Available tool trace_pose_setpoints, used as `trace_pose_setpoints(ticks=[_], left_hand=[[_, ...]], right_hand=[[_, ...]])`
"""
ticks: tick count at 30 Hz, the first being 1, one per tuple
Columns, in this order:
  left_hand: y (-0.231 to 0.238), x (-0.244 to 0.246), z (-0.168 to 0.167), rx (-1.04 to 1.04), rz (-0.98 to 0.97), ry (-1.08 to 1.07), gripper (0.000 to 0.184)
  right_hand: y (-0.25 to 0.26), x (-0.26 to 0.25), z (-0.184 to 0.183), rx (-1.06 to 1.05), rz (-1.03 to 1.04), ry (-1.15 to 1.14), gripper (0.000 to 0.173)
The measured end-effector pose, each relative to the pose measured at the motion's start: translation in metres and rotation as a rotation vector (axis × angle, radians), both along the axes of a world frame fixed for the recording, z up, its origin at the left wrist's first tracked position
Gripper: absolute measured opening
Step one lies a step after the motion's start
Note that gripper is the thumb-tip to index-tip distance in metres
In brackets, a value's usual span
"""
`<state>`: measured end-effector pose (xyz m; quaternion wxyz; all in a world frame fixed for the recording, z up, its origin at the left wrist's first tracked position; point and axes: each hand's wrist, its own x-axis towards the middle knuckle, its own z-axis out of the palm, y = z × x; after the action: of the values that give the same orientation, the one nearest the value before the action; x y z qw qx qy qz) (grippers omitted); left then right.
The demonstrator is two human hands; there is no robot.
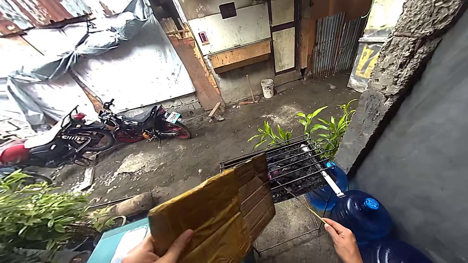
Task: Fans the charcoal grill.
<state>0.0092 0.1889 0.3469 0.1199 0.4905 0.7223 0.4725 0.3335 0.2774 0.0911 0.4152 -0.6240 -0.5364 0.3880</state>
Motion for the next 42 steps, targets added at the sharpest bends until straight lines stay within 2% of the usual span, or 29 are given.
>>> trace_pose_setpoints(ticks=[5, 8, 10, 12, 14, 17, 18, 19, 20, 22, 23, 24, 25, 28, 30, 31, 33, 34, 35, 39, 41, 42], left_hand=[[0.002, -0.015, 0.001, 0.014, 0.097, 0.192, 0.023], [0.000, -0.005, 0.006, 0.047, -0.029, -0.004, 0.018], [0.003, 0.004, 0.002, 0.018, -0.156, -0.214, 0.027], [0.010, 0.000, -0.005, -0.032, -0.151, -0.263, 0.026], [0.013, -0.023, -0.010, -0.021, 0.069, -0.069, 0.024], [0.019, -0.047, -0.009, -0.099, 0.395, 0.351, 0.047], [0.019, -0.037, -0.005, -0.147, 0.389, 0.447, 0.046], [0.016, -0.020, -0.003, -0.155, 0.305, 0.501, 0.042], [0.013, 0.000, -0.003, -0.132, 0.175, 0.473, 0.036], [0.013, 0.025, -0.013, -0.082, -0.060, 0.177, 0.024], [0.015, 0.025, -0.018, -0.089, -0.104, -0.002, 0.022], [0.017, 0.019, -0.019, -0.089, -0.074, -0.071, 0.023], [0.018, 0.010, -0.017, -0.078, 0.016, -0.011, 0.025], [0.021, -0.014, -0.007, -0.066, 0.291, 0.378, 0.038], [0.018, 0.000, 0.000, -0.070, 0.228, 0.457, 0.036], [0.015, 0.012, 0.000, -0.045, 0.128, 0.405, 0.030], [0.014, 0.024, -0.010, -0.013, -0.073, 0.089, 0.018], [0.015, 0.022, -0.015, -0.023, -0.116, -0.050, 0.019], [0.015, 0.016, -0.016, -0.029, -0.084, -0.088, 0.021], [0.017, -0.012, -0.008, 0.002, 0.258, 0.355, 0.033], [0.013, -0.005, -0.002, 0.015, 0.232, 0.414, 0.031], [0.009, 0.003, -0.001, 0.029, 0.147, 0.358, 0.028]], right_hand=[[-0.006, 0.002, 0.006, 0.019, -0.021, -0.035, 0.027], [-0.008, 0.003, 0.010, 0.022, 0.000, -0.047, 0.028], [-0.010, 0.001, 0.007, 0.011, 0.010, -0.047, 0.028], [-0.010, 0.002, 0.010, 0.008, 0.001, -0.042, 0.028], [-0.016, 0.013, 0.017, 0.014, -0.013, -0.053, 0.027], [-0.028, 0.043, 0.025, 0.038, -0.046, -0.088, 0.026], [-0.033, 0.054, 0.027, 0.043, -0.052, -0.095, 0.026], [-0.037, 0.063, 0.030, 0.049, -0.058, -0.097, 0.026], [-0.040, 0.071, 0.032, 0.057, -0.066, -0.094, 0.026], [-0.042, 0.083, 0.036, 0.069, -0.095, -0.088, 0.026], [-0.043, 0.088, 0.038, 0.075, -0.111, -0.098, 0.026], [-0.043, 0.091, 0.040, 0.080, -0.118, -0.113, 0.026], [-0.043, 0.093, 0.042, 0.078, -0.117, -0.130, 0.027], [-0.047, 0.087, 0.042, 0.057, -0.096, -0.154, 0.027], [-0.050, 0.074, 0.040, 0.049, -0.044, -0.146, 0.028], [-0.051, 0.066, 0.039, 0.038, -0.013, -0.134, 0.028], [-0.050, 0.048, 0.038, 0.015, 0.012, -0.108, 0.028], [-0.048, 0.040, 0.038, 0.006, 0.010, -0.096, 0.028], [-0.045, 0.034, 0.039, -0.004, 0.011, -0.094, 0.028], [-0.036, 0.025, 0.030, -0.036, 0.034, -0.157, 0.029], [-0.030, 0.023, 0.024, -0.034, 0.018, -0.155, 0.029], [-0.028, 0.022, 0.024, -0.033, 0.010, -0.150, 0.029]])
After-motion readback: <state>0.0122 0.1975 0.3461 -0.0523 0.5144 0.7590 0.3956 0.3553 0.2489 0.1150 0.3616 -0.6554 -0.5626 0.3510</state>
